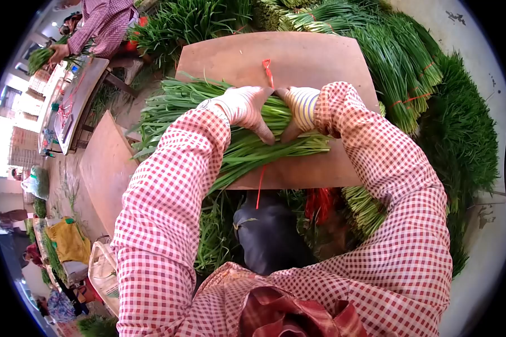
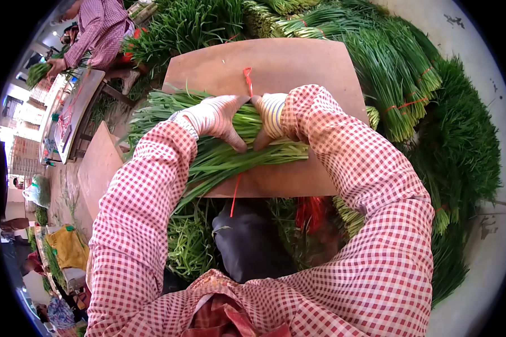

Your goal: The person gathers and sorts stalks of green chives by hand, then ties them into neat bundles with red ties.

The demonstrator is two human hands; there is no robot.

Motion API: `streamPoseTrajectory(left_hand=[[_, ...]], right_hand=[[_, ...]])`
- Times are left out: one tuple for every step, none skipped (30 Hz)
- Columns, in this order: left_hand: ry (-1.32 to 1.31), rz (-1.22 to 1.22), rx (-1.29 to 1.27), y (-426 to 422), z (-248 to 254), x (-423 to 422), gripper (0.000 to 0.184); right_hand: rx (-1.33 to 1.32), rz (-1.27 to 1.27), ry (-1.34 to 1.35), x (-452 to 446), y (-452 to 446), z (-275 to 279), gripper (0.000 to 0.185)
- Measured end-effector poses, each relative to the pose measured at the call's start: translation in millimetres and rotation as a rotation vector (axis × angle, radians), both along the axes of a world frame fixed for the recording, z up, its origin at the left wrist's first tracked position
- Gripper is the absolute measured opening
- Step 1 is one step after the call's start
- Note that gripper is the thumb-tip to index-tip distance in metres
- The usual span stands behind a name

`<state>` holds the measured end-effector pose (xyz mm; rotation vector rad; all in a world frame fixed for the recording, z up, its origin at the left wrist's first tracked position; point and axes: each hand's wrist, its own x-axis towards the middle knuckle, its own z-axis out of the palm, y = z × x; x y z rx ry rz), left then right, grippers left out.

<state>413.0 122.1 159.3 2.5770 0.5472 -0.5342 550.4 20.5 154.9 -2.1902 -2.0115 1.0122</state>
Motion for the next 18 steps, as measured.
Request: streamPoseTrajectory(left_hand=[[-0.009, 0.010, -0.023, 2.4, 0.2, 1.3, 0.103], [-0.025, 0.003, -0.047, 3.9, -1.1, 0.5, 0.101], [-0.032, 0.006, -0.048, 2.2, 4.4, 1.4, 0.101], [0.027, 0.018, -0.064, 0.8, 9.0, 2.4, 0.099], [0.089, 0.028, -0.081, 1.1, 9.8, 2.4, 0.097], [-0.006, 0.005, -0.049, 5.6, -3.3, 0.6, 0.094], [-0.012, 0.010, -0.049, 6.4, -3.6, 0.0, 0.094], [-0.012, -0.002, -0.007, 4.1, -2.3, 0.1, 0.094], [-0.009, -0.016, 0.036, 1.9, -0.5, -0.2, 0.094], [-0.010, -0.014, 0.002, 1.6, 2.4, -1.8, 0.097], [-0.013, -0.009, 0.004, 2.2, 0.8, -3.3, 0.097], [-0.031, -0.008, 0.015, 3.0, -1.4, -3.8, 0.098], [-0.049, -0.008, 0.024, 2.8, -3.5, -3.7, 0.100], [-0.031, 0.001, 0.033, 1.5, -1.9, -3.5, 0.100], [-0.032, 0.008, 0.028, 1.5, -1.6, -3.7, 0.100], [-0.013, 0.010, 0.045, 0.9, -1.7, -3.9, 0.098], [0.003, 0.009, 0.061, 0.7, -2.1, -4.1, 0.097], [-0.012, 0.012, 0.056, 1.1, -2.8, -4.6, 0.096]], right_hand=[[-0.003, 0.040, 0.009, 1.0, 2.5, 2.5, 0.084], [-0.080, 0.003, 0.044, 2.1, 5.0, 5.2, 0.084], [-0.081, 0.005, 0.037, 8.6, 10.8, 5.0, 0.084], [-0.210, 0.012, 0.206, 22.2, 21.8, 1.3, 0.081], [-0.339, 0.016, 0.378, 36.6, 34.5, -3.8, 0.078], [-0.456, -0.158, 0.586, 53.6, 52.6, -12.5, 0.074], [-0.251, -0.308, 0.283, 71.8, 75.5, -30.3, 0.077], [-0.445, -0.499, 0.279, 96.3, 121.3, -33.8, 0.077], [-0.428, -0.466, 0.144, 85.1, 127.7, -25.3, 0.076], [-0.415, -0.435, 0.010, 73.9, 134.1, -16.6, 0.075], [-0.186, -0.172, -0.243, 34.2, 106.2, -0.5, 0.073], [0.053, -0.044, -0.312, 29.0, 104.8, -19.9, 0.060], [0.053, -0.041, -0.315, 30.5, 109.2, -30.4, 0.060], [0.080, -0.091, -0.310, 30.3, 112.9, -37.9, 0.057], [0.104, -0.137, -0.305, 29.1, 116.0, -44.5, 0.054], [0.126, -0.185, -0.299, 28.4, 117.4, -50.8, 0.051], [0.147, -0.236, -0.297, 29.5, 117.5, -55.8, 0.048], [0.169, -0.289, -0.299, 33.0, 116.2, -60.7, 0.045]])
